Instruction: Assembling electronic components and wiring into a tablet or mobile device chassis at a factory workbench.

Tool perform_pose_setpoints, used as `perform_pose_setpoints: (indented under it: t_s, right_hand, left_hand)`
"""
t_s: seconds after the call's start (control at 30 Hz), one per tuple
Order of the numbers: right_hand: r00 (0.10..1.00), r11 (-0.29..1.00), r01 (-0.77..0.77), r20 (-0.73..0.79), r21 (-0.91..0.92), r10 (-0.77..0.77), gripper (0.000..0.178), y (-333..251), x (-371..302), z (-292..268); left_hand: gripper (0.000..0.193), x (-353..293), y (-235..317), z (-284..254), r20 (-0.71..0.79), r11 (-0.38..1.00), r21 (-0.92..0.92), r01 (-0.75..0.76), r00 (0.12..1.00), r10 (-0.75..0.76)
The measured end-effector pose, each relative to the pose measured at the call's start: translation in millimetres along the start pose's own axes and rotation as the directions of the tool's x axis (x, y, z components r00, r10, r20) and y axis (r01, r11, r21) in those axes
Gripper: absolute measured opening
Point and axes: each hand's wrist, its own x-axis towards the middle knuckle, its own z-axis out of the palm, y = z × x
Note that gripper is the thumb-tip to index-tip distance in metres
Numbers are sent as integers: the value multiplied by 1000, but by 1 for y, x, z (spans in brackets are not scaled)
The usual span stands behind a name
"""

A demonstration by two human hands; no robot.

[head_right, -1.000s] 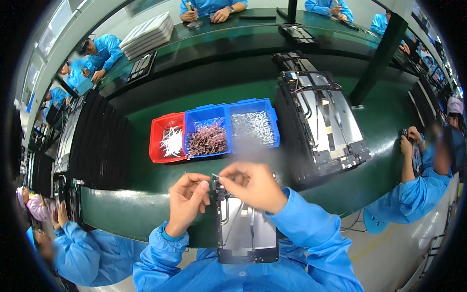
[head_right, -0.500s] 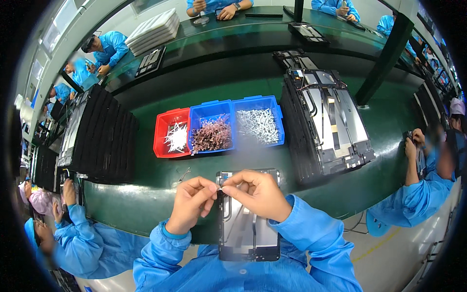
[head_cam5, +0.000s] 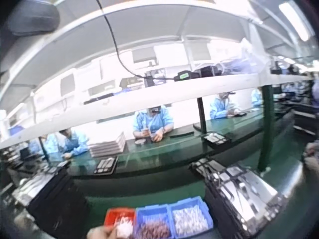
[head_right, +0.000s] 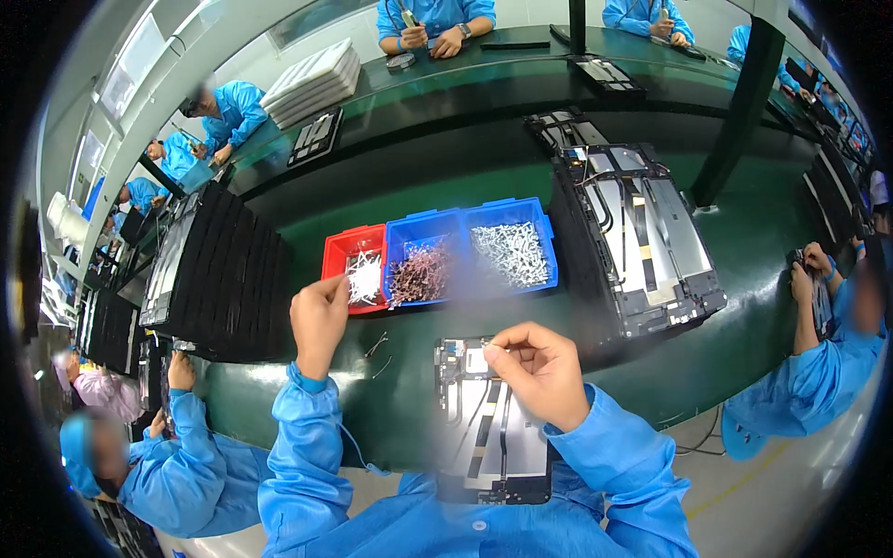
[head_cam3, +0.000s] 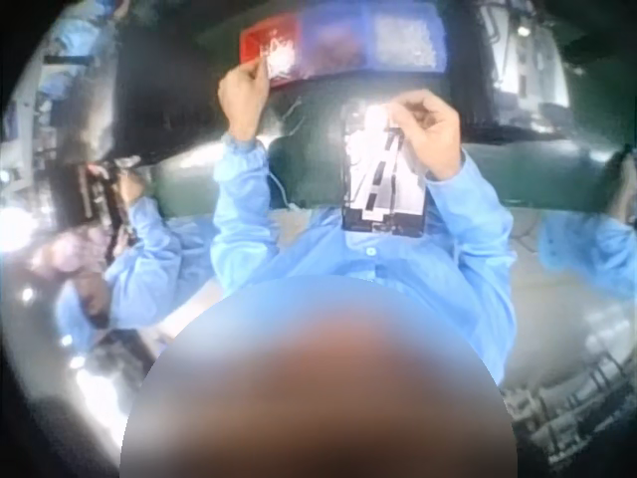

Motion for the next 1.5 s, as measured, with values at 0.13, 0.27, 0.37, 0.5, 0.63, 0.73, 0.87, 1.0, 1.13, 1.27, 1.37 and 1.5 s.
perform_pose_setpoints:
  t_s: [0.13, 0.27, 0.37, 0.5, 0.63, 0.73, 0.87, 1.0, 1.13, 1.27, 1.37, 1.5]
  right_hand:
    - [989, 988, -147, -23, 47, 149, 6, -4, -14, -20]
    - [990, 991, -127, -75, -49, 123, 5, 12, -39, -27]
    - [990, 993, -74, -123, -93, 62, 4, 32, -54, -25]
    - [993, 990, 42, -104, -136, -56, 6, 43, -57, -22]
    - [996, 995, 62, -58, -82, -67, 6, 41, -56, -20]
    - [998, 1000, -25, -53, -3, 25, 5, 35, -52, -20]
    - [981, 973, -191, 0, 130, 193, 5, 8, -36, -21]
    - [992, 993, -67, 112, 99, 55, 5, -56, -20, 2]
    - [948, 979, -51, 317, 198, -15, 6, -94, -10, 31]
    - [915, 938, -122, 403, 326, -21, 3, -104, -11, 61]
    - [911, 937, -125, 412, 326, -22, 3, -89, -8, 68]
    - [907, 969, -34, 416, 246, -74, 3, -76, -5, 72]
  left_hand:
    - [16, -46, 24, -15, 219, 974, 131, -188, 963, 156]
    - [60, -124, 40, -39, 761, 972, -174, 158, 648, 31]
    - [66, -144, 50, -34, 831, 948, -187, 258, 556, 13]
    - [52, -157, 56, -10, 853, 582, -301, 755, 487, -190]
    - [40, -170, 62, 10, 834, 501, -378, 779, 521, -180]
    - [39, -168, 61, 10, 822, 447, -414, 793, 536, -191]
    - [38, -150, 73, -16, 780, 439, -513, 738, 614, -121]
    - [36, -139, 86, -48, 439, 644, -681, 350, 898, -24]
    - [50, -166, 65, -28, -57, 853, -501, -146, 989, 136]
    - [43, -178, 18, 1, 38, 939, -166, -300, 950, 310]
    - [26, -149, 76, -5, -209, 872, -125, -474, 871, 444]
    - [24, -149, 79, -4, -274, 904, -146, -401, 895, 353]
